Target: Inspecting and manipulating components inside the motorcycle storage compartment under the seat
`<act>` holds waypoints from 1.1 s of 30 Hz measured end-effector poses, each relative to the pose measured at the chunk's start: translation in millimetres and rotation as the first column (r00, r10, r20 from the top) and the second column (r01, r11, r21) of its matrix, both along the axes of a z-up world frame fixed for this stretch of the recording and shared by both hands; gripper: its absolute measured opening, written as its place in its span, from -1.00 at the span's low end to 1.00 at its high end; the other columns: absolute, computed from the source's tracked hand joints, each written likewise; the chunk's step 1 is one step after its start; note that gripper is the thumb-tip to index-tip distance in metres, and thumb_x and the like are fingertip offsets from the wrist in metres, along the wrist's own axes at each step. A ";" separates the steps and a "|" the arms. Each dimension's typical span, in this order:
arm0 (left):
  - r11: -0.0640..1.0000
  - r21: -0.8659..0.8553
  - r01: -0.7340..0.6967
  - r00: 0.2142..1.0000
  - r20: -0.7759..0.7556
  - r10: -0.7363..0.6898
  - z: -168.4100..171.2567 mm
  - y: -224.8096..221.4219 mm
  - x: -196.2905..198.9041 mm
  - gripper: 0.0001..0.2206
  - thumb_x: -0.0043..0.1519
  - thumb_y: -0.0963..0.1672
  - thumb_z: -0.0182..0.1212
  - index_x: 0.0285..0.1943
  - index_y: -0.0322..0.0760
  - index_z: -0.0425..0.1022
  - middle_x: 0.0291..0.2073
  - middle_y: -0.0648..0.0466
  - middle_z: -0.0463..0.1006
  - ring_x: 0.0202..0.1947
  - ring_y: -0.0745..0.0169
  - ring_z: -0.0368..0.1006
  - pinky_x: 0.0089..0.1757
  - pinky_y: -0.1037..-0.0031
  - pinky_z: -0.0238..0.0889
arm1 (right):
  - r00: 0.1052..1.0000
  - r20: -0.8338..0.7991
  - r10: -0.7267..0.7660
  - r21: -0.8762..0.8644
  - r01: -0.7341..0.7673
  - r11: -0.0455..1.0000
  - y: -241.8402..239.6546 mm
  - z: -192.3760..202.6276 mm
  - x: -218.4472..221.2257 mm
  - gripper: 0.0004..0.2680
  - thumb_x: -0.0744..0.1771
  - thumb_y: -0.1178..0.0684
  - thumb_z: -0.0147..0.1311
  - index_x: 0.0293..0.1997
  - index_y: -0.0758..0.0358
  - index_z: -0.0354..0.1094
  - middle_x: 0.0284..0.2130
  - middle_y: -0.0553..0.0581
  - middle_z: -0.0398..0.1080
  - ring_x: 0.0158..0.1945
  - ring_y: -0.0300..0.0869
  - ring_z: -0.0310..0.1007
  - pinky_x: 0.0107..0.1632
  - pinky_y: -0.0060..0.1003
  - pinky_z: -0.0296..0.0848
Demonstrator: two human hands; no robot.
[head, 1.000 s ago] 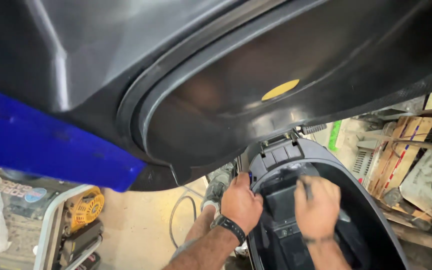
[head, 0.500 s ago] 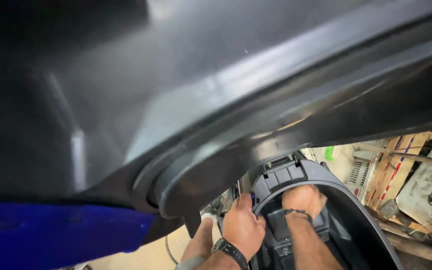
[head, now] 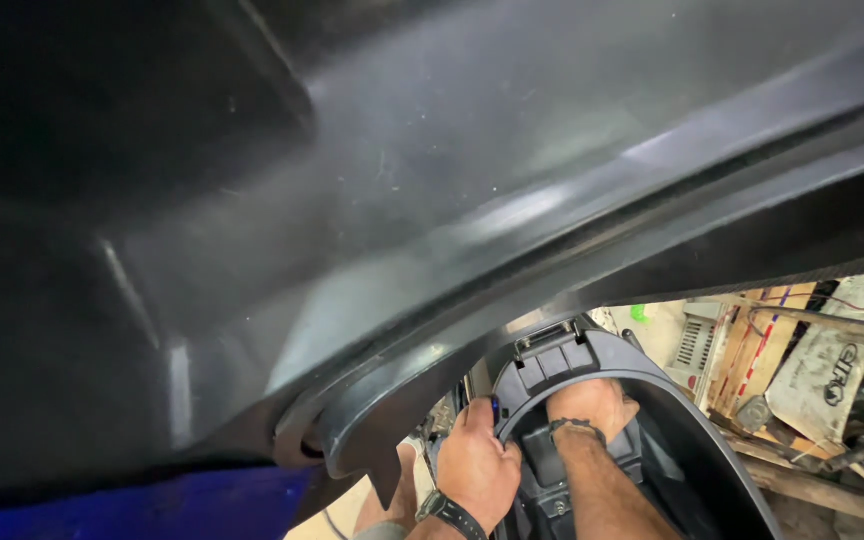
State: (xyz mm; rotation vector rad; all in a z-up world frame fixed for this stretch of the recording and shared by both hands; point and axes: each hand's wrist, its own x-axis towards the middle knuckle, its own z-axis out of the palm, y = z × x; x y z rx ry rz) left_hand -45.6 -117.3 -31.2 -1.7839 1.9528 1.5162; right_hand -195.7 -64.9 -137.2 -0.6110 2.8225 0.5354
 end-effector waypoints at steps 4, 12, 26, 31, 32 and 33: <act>1.000 0.018 -0.002 1.000 -0.004 0.002 -2.6 1.5 1.6 -0.64 -0.08 -0.14 0.07 -0.05 -0.15 0.30 -0.25 -0.07 0.42 -0.33 -0.35 0.38 -0.32 0.00 0.26 | 0.999 -0.049 -0.023 -0.151 0.015 0.988 12.8 -16.0 0.0 -0.95 0.10 0.04 0.03 -0.63 0.07 0.39 -0.51 0.06 0.43 -0.29 0.01 0.43 -0.20 -0.13 0.31; 1.000 -0.011 -0.018 1.000 -0.001 0.018 -4.9 2.2 -1.4 -0.65 -0.10 -0.15 0.07 -0.09 -0.16 0.32 -0.26 -0.06 0.46 -0.30 -0.30 0.39 -0.29 0.03 0.29 | 0.992 -0.128 -0.005 -0.219 -0.023 0.975 17.5 -29.7 -2.8 -0.98 0.04 0.05 0.03 -0.68 -0.01 0.35 -0.58 0.00 0.40 -0.27 -0.12 0.37 -0.03 -0.23 0.12; 1.000 0.021 -0.014 1.000 0.017 0.014 -0.3 -0.6 -2.0 -0.72 -0.08 -0.15 0.05 -0.16 -0.17 0.26 -0.29 -0.07 0.41 -0.31 -0.35 0.37 -0.31 0.00 0.23 | 0.987 -0.159 0.029 -0.361 -0.085 0.929 22.0 -26.6 0.4 -0.90 0.06 0.08 0.02 -0.55 0.22 0.34 -0.50 0.14 0.39 -0.24 0.06 0.37 -0.06 -0.07 0.28; 0.999 0.003 -0.040 0.999 -0.003 0.040 -3.3 1.3 -1.1 -0.69 -0.10 -0.14 0.08 -0.13 -0.15 0.30 -0.25 -0.05 0.44 -0.28 -0.34 0.38 -0.28 0.01 0.26 | 0.992 -0.126 -0.021 -0.178 -0.002 0.984 15.5 -27.3 -0.9 -0.97 0.05 0.06 0.04 -0.64 0.06 0.38 -0.52 0.03 0.44 -0.28 -0.08 0.42 0.00 -0.22 0.16; 0.999 0.012 -0.049 0.999 -0.010 0.049 -2.8 1.0 -1.4 -0.68 -0.09 -0.14 0.08 -0.12 -0.15 0.30 -0.24 -0.04 0.44 -0.28 -0.33 0.38 -0.29 0.02 0.27 | 0.987 -0.158 -0.027 -0.148 0.004 0.989 16.6 -31.7 -2.3 -0.96 0.06 0.05 0.02 -0.63 0.02 0.39 -0.51 0.01 0.45 -0.32 -0.09 0.44 -0.04 -0.23 0.15; 0.999 0.011 -0.049 0.999 -0.012 0.049 -3.2 1.2 -1.8 -0.68 -0.09 -0.14 0.08 -0.12 -0.15 0.30 -0.24 -0.04 0.44 -0.28 -0.33 0.38 -0.29 0.02 0.27 | 0.987 -0.160 -0.028 -0.149 0.004 0.989 14.8 -27.6 -2.2 -0.96 0.06 0.05 0.02 -0.63 0.02 0.39 -0.51 0.01 0.45 -0.32 -0.09 0.44 -0.04 -0.23 0.15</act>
